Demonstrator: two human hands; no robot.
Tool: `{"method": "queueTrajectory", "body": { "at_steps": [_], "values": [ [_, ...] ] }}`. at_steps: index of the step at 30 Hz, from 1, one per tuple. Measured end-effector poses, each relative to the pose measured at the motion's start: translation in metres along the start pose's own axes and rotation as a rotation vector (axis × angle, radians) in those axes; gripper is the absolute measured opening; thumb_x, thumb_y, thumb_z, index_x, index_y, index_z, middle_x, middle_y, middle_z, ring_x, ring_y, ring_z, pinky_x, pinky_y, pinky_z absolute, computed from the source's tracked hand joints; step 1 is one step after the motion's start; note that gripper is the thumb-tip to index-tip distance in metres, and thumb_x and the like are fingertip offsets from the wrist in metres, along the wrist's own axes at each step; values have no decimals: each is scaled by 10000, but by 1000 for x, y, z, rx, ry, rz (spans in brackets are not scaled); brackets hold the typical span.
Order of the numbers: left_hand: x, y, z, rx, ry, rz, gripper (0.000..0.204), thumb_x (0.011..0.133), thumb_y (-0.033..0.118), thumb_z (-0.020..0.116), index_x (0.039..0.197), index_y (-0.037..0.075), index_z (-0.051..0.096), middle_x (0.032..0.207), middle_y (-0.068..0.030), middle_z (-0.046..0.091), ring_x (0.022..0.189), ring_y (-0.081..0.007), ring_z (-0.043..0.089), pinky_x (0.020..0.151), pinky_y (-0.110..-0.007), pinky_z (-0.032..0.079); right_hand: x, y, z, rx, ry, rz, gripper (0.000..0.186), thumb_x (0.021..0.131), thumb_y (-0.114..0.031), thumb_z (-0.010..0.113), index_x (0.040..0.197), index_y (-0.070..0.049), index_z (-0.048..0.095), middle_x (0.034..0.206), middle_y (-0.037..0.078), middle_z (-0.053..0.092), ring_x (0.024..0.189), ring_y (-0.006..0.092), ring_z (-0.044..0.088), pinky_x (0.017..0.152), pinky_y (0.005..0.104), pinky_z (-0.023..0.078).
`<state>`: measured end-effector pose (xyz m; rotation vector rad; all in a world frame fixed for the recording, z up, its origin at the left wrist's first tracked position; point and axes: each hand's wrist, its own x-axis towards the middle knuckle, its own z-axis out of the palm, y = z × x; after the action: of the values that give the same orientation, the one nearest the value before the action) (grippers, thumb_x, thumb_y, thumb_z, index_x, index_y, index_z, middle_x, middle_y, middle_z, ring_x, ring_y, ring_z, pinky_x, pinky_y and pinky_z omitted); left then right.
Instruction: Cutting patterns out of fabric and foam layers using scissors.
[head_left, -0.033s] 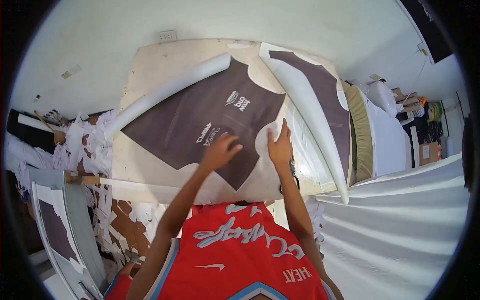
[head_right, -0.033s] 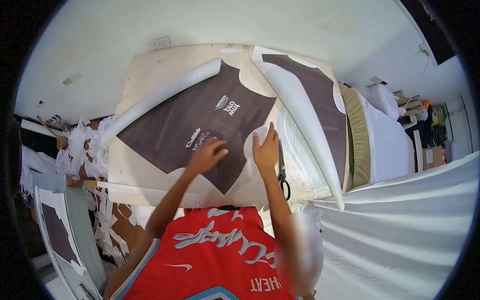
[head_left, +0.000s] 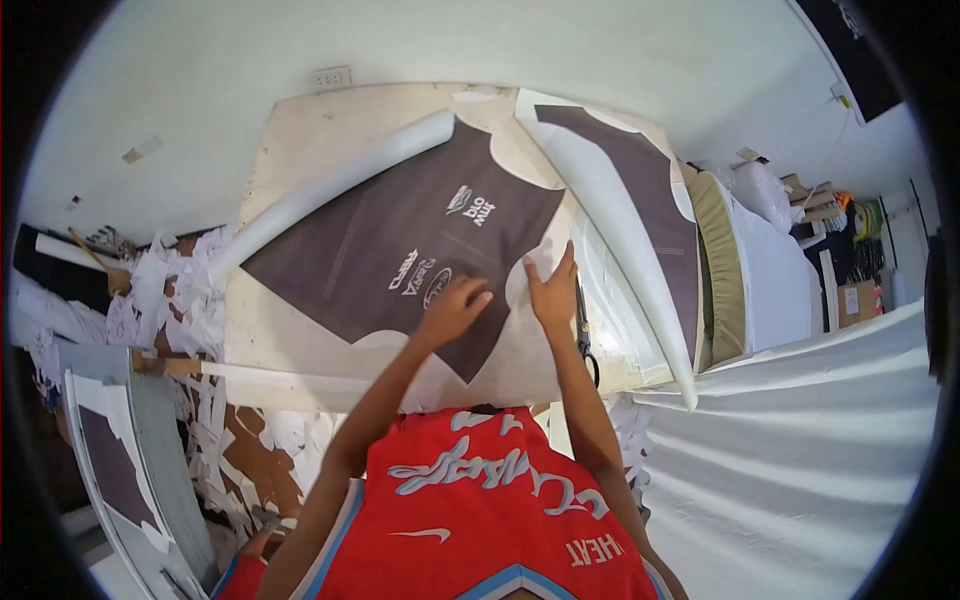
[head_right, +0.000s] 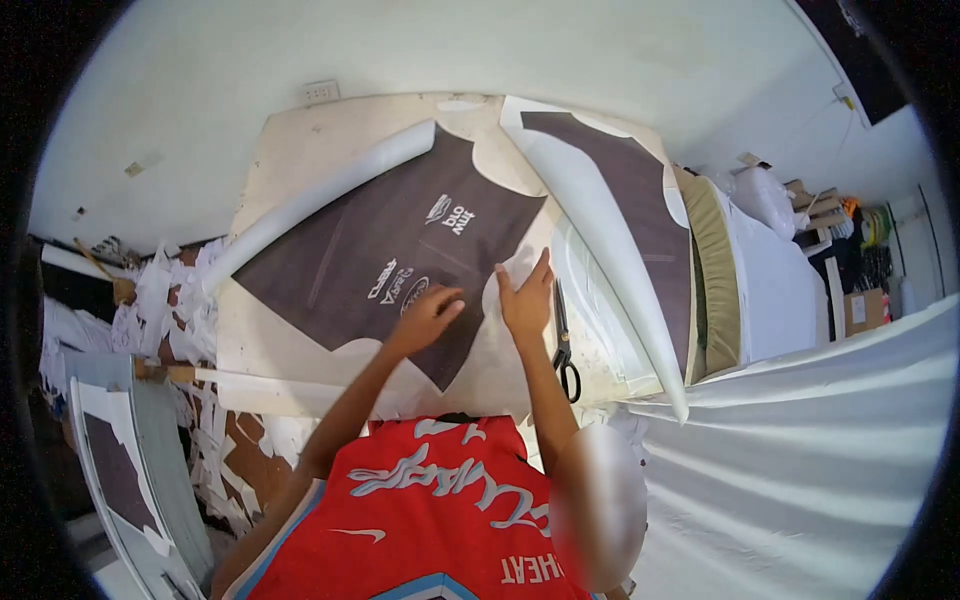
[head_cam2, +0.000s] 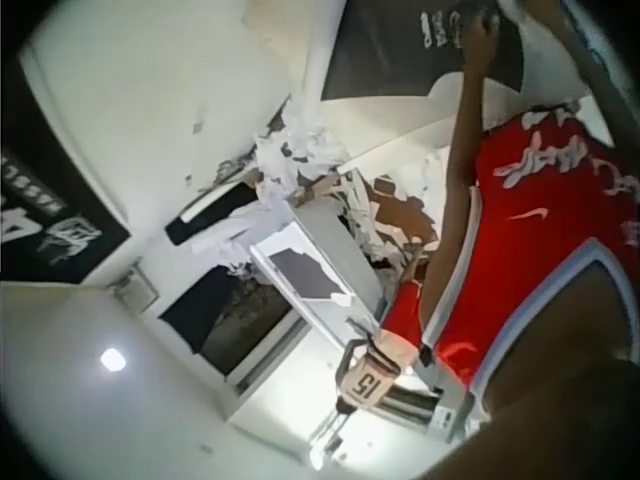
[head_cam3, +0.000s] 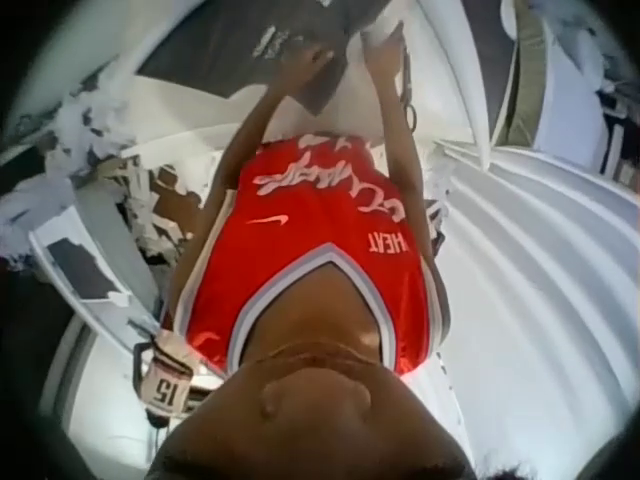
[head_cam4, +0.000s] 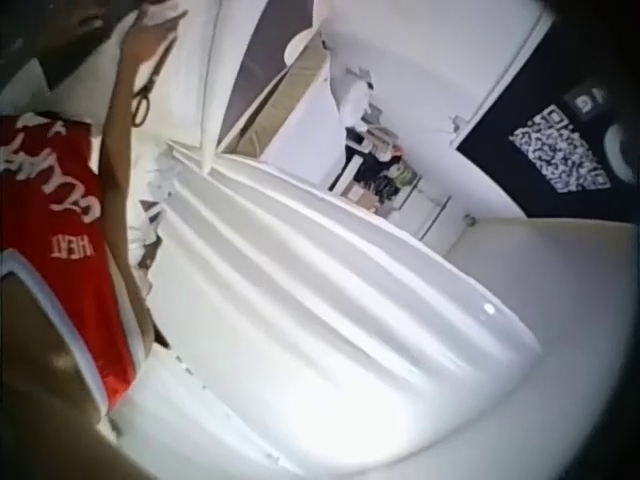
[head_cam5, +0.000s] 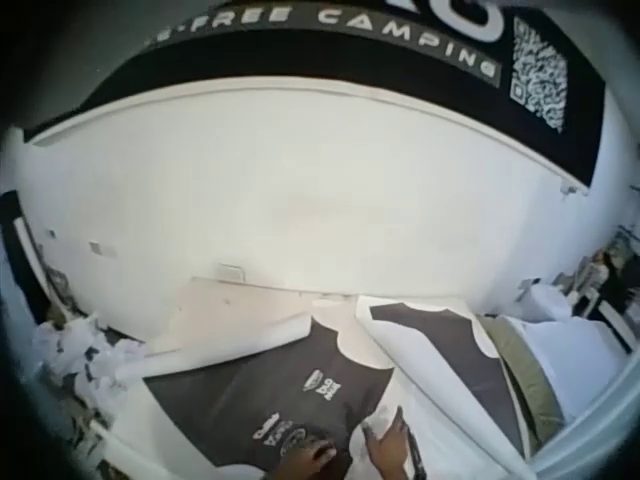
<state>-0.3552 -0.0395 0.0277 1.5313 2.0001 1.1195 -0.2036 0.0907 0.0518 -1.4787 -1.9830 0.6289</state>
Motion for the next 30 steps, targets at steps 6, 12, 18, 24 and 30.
{"method": "queueTrajectory", "body": {
  "at_steps": [6,12,18,24,30],
  "values": [
    [8,2,28,-173,-139,12,320,900,193,577,1193,67,602,1170,-172,605,1079,-343,572,915,-411,465,23,5,31,56,-113,207,658,732,-321,744,1234,44,523,1113,291,614,1045,432,600,906,457,468],
    [99,27,-74,292,201,136,849,715,280,799,1433,112,378,1374,-198,464,1250,-381,452,1044,-455,368,95,-31,-118,-111,-114,-214,424,765,-289,742,1036,27,661,989,247,673,946,391,646,840,450,488],
    [249,80,-66,669,121,2,1258,572,331,876,1525,156,75,1515,-232,204,1419,-405,178,1091,-629,226,230,-9,-383,-123,-210,-184,276,776,-233,767,973,-46,723,921,51,709,837,144,635,786,310,488],
    [339,274,29,269,221,575,1150,574,315,879,1479,44,222,1468,-195,327,1343,-390,329,1052,-547,318,294,96,-601,-290,122,-21,306,765,-155,706,1021,13,695,898,120,709,787,196,647,710,363,508],
    [398,558,170,537,426,1068,973,608,294,845,1437,131,361,1335,-124,495,1281,-313,432,1052,-549,322,300,138,-779,-215,597,107,287,730,-81,661,1007,-19,704,838,133,705,765,218,673,686,356,525]
  ]
}}
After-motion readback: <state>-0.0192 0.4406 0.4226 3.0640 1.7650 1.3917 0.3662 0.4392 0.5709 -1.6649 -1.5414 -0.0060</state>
